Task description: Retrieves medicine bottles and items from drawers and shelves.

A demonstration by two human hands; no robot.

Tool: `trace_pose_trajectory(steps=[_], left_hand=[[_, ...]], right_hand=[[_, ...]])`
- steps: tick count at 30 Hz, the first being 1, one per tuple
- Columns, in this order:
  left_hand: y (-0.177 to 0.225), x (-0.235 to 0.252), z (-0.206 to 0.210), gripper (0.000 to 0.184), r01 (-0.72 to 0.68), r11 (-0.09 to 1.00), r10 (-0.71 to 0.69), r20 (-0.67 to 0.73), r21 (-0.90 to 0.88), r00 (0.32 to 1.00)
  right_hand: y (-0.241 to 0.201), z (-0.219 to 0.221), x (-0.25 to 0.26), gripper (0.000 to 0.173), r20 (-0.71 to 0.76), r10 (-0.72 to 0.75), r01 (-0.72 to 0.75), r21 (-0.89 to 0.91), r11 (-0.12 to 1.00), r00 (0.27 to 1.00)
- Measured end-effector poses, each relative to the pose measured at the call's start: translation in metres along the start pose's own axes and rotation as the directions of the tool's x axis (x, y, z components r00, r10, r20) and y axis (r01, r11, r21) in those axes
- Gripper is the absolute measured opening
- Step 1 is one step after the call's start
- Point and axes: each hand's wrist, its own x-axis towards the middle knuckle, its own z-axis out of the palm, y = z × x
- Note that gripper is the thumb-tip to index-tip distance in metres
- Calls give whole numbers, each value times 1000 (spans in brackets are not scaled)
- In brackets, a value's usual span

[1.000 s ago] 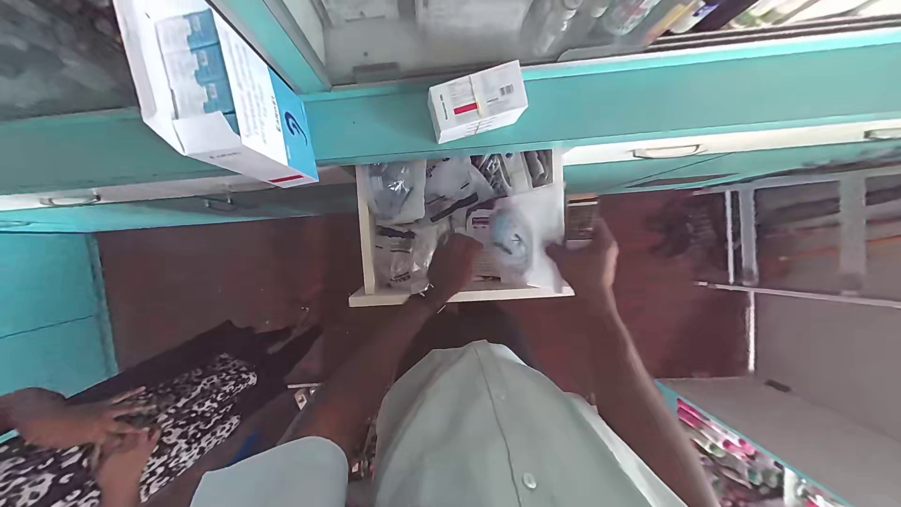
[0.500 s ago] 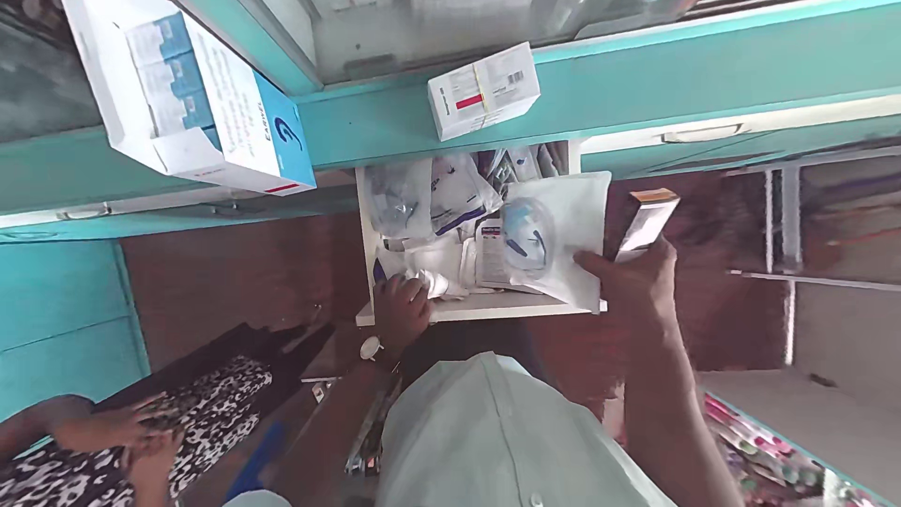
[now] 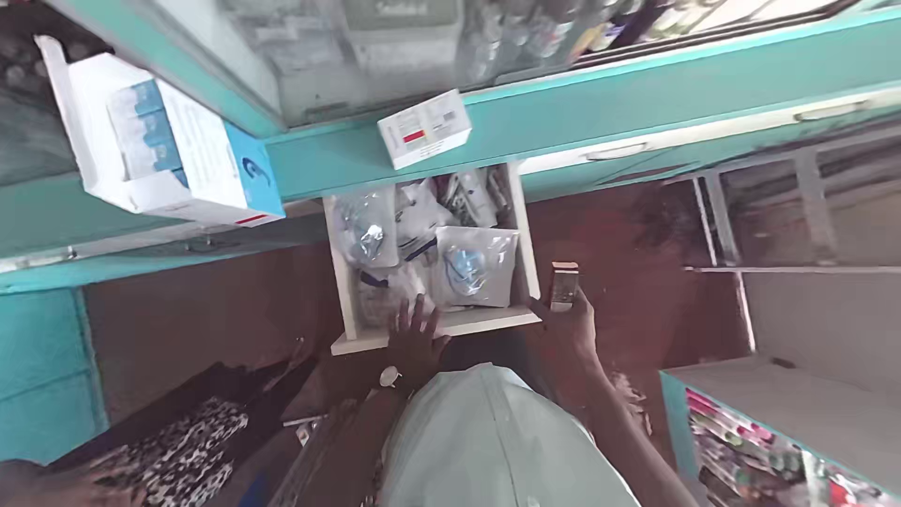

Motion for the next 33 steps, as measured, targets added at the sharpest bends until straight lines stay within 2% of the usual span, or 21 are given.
trace_pose_trajectory(steps=[1, 2, 4, 6, 8, 9, 11, 13, 14, 16, 17, 19, 21, 23, 25, 27, 28, 30, 32, 33], left_hand=[[0, -2, 5, 63, -15, 999, 15, 0, 38, 1000], [-1, 0, 12, 64, -16, 998, 20, -61, 61, 998], [-5, 5, 24, 66, -18, 997, 33, -188, 79, 982], [-11, 12, 27, 68, -22, 994, 49, -248, 110, 967], [-9, 21, 25, 73, -14, 990, 51, -269, 137, 962], [-3, 25, 23, 75, -3, 990, 41, -269, 141, 962], [28, 33, 13, 77, 0, 992, 41, -314, 129, 949], [84, 51, 13, 70, -82, 986, 132, -396, 142, 909], [125, 62, 24, 64, -177, 979, 205, -415, 105, 887], [227, 96, 61, 59, -366, 931, 338, -394, 5, 855], [282, 107, 82, 61, -434, 899, 396, -324, -52, 859], [389, 126, 123, 64, -559, 819, 539, -161, -128, 827], [483, 137, 156, 64, -691, 698, 701, -17, -190, 713], [557, 146, 188, 64, -802, 550, 832, 67, -235, 551], [616, 158, 217, 60, -874, 400, 917, 125, -276, 380], [678, 171, 243, 55, -908, 295, 948, 209, -296, 240], [714, 174, 255, 52, -909, 271, 946, 265, -318, 189], [794, 164, 278, 45, -898, 255, 915, 391, -359, 103], [879, 139, 303, 42, -896, 219, 866, 501, -387, -5], [928, 115, 320, 42, -900, 176, 837, 541, -399, -76]], right_hand=[[11, -11, -3, 60, 19, 28, -32, 218, 975, 999], [21, -27, -6, 48, 74, 41, -70, 447, 892, 996], [43, -69, -4, 22, 188, 20, -152, 722, 675, 982], [69, -115, -4, 26, 256, 8, -224, 830, 512, 967], [101, -165, -9, 33, 260, -39, -223, 888, 403, 965], [120, -192, -13, 36, 233, -59, -194, 905, 379, 971], [164, -243, -22, 42, 156, -8, -142, 919, 368, 988], [212, -283, -29, 47, 66, 132, -111, 922, 371, 989], [237, -305, -42, 47, 30, 233, -114, 928, 355, 972], [279, -349, -70, 41, 18, 389, -99, 977, 190, 921], [299, -368, -85, 40, 32, 416, -70, 995, 78, 909], [343, -397, -106, 46, 9, 359, 23, 996, -83, 933], [385, -415, -122, 47, -99, 254, 162, 957, -240, 962], [421, -432, -143, 45, -267, 281, 363, 850, -381, 922], [456, -448, -174, 47, -450, 397, 598, 653, -465, 800], [492, -475, -212, 42, -577, 546, 795, 447, -411, 607], [510, -491, -233, 40, -602, 628, 869, 371, -328, 494], [548, -524, -276, 48, -614, 755, 942, 334, -16, 230], [582, -553, -312, 62, -556, 828, 868, 375, 326, -70], [597, -571, -331, 67, -500, 838, 787, 417, 455, -219]])
